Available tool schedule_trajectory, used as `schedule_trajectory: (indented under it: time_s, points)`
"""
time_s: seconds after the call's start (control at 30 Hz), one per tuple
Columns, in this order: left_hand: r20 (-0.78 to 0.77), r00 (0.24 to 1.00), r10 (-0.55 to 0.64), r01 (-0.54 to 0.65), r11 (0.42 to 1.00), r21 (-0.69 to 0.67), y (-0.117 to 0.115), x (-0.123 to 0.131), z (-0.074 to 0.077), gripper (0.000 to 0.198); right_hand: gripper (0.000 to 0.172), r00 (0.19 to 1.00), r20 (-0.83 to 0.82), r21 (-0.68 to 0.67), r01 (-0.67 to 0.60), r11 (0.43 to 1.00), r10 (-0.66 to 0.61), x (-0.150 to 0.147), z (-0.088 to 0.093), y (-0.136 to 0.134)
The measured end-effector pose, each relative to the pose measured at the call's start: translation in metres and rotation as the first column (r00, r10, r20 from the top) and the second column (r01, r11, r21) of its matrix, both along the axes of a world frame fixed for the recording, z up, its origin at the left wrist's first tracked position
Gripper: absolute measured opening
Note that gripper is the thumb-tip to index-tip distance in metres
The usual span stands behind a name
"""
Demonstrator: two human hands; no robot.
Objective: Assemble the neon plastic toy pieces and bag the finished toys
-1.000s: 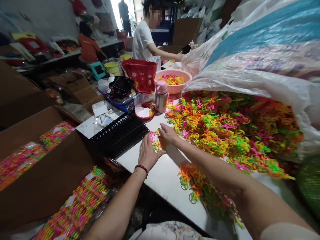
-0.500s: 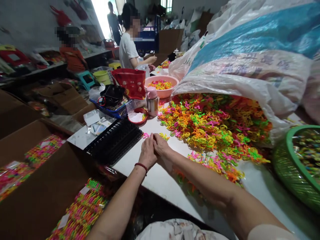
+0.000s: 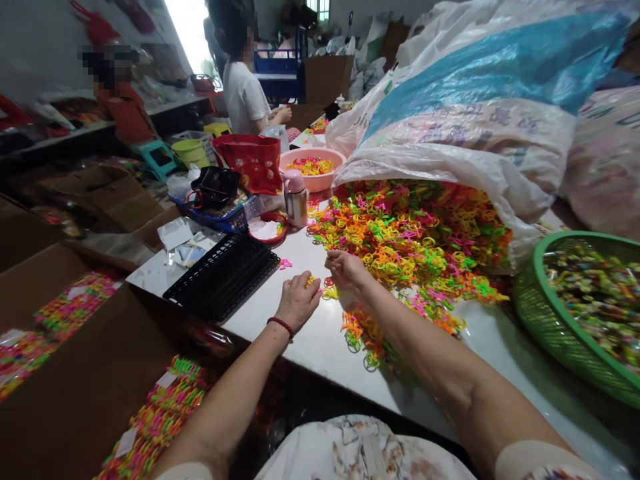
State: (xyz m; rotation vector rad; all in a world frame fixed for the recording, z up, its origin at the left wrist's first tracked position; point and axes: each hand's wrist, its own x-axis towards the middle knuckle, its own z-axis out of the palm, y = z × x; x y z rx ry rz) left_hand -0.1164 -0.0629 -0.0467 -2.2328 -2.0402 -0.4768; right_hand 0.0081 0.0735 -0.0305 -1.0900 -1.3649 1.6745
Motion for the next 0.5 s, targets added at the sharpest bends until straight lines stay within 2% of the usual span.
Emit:
schedule_trajectory:
  time_s: [0.1,0.17,0.27,0.3,0.37,0.43,0.47,0.5]
  points:
    - [-0.022,0.998,0.053,-0.053,0.999,0.015,-0.001,0.002,0.0,0.03,0.028,0.974,0.216,0.104,-0.099,0.99,0.075,0.022,0.009,0.001]
    - [0.001,0.996,0.087,-0.087,0.996,0.035,-0.001,0.003,-0.002,0.031,0.03,0.92,0.373,0.189,-0.203,0.961,0.121,0.032,0.013,-0.007]
    - [0.076,0.988,0.132,-0.136,0.989,0.057,0.0,0.003,-0.009,0.031,0.042,0.792,0.589,0.295,-0.394,0.87,0.159,0.039,0.013,-0.027]
    - [0.111,0.983,0.145,-0.152,0.987,0.058,0.001,0.003,-0.011,0.032,0.041,0.745,0.646,0.312,-0.455,0.834,0.165,0.038,0.012,-0.034]
    - [0.21,0.966,0.15,-0.165,0.985,0.056,0.004,0.001,-0.014,0.031,0.027,0.661,0.733,0.32,-0.545,0.775,0.162,0.035,0.007,-0.046]
    - [0.374,0.915,0.151,-0.192,0.978,0.076,0.007,-0.001,-0.014,0.029,0.014,0.598,0.79,0.315,-0.59,0.743,0.139,0.029,0.002,-0.052]
    - [0.486,0.859,0.158,-0.233,0.968,0.097,0.008,-0.003,-0.012,0.028,0.012,0.575,0.809,0.313,-0.598,0.738,0.123,0.024,0.0,-0.052]
    - [0.618,0.768,0.169,-0.3,0.947,0.113,0.009,-0.004,-0.01,0.027,0.012,0.559,0.822,0.311,-0.598,0.739,0.107,0.018,0.0,-0.05]
